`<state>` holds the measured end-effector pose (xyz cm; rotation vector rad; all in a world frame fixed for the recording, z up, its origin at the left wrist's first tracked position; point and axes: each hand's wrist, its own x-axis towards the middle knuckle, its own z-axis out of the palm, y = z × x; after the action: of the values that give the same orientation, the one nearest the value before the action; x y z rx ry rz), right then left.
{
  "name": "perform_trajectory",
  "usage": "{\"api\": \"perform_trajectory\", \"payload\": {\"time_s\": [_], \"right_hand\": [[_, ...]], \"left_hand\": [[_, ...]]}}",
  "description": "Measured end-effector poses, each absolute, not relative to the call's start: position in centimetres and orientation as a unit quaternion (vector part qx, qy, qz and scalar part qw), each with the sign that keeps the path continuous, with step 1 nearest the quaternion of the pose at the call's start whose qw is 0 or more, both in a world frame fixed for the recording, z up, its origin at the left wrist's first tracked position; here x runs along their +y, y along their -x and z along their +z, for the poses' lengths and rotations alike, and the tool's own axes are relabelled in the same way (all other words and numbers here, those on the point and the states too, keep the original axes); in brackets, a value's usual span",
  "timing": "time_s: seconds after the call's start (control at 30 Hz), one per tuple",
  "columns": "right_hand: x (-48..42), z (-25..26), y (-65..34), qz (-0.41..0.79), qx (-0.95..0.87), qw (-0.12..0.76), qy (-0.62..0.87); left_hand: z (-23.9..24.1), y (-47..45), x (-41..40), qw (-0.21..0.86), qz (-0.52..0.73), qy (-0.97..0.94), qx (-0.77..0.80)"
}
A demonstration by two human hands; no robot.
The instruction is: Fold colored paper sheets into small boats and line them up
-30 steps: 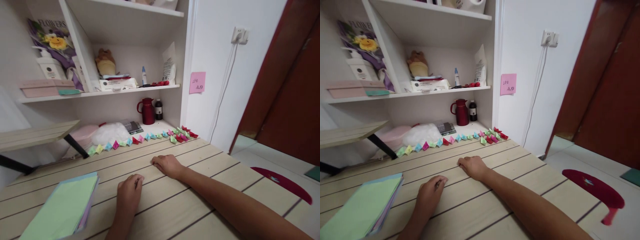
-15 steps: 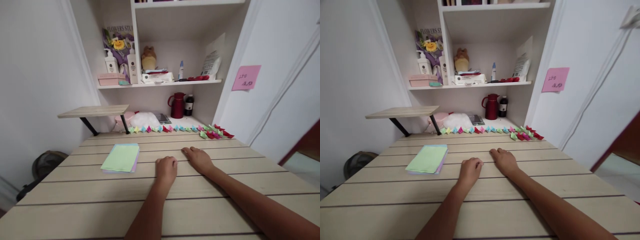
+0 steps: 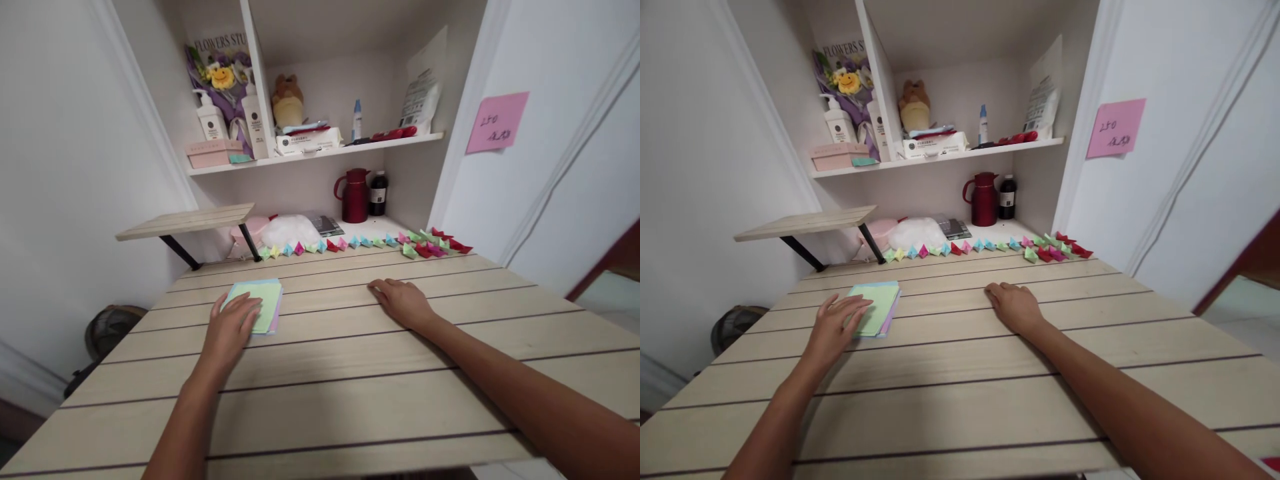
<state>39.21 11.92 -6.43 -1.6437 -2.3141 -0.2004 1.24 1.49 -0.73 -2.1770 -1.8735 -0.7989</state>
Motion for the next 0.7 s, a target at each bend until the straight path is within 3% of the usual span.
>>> {"api": "perform_trajectory", "payload": {"time_s": [0.23,0.7], "right_hand": [[11.8,-6.2,-39.3,-0.056,-0.802,0.154,0.574],[12.4,-6.8,-40.2,-0.02,-0.815,0.187,0.548]], "left_hand": [[-3.1,-0.8,2.0,-0.023,-0.176,0.715,-0.677],[-1.5,-1.1,-0.2,-0.14,-0.214,0.7,-0.667]]}}
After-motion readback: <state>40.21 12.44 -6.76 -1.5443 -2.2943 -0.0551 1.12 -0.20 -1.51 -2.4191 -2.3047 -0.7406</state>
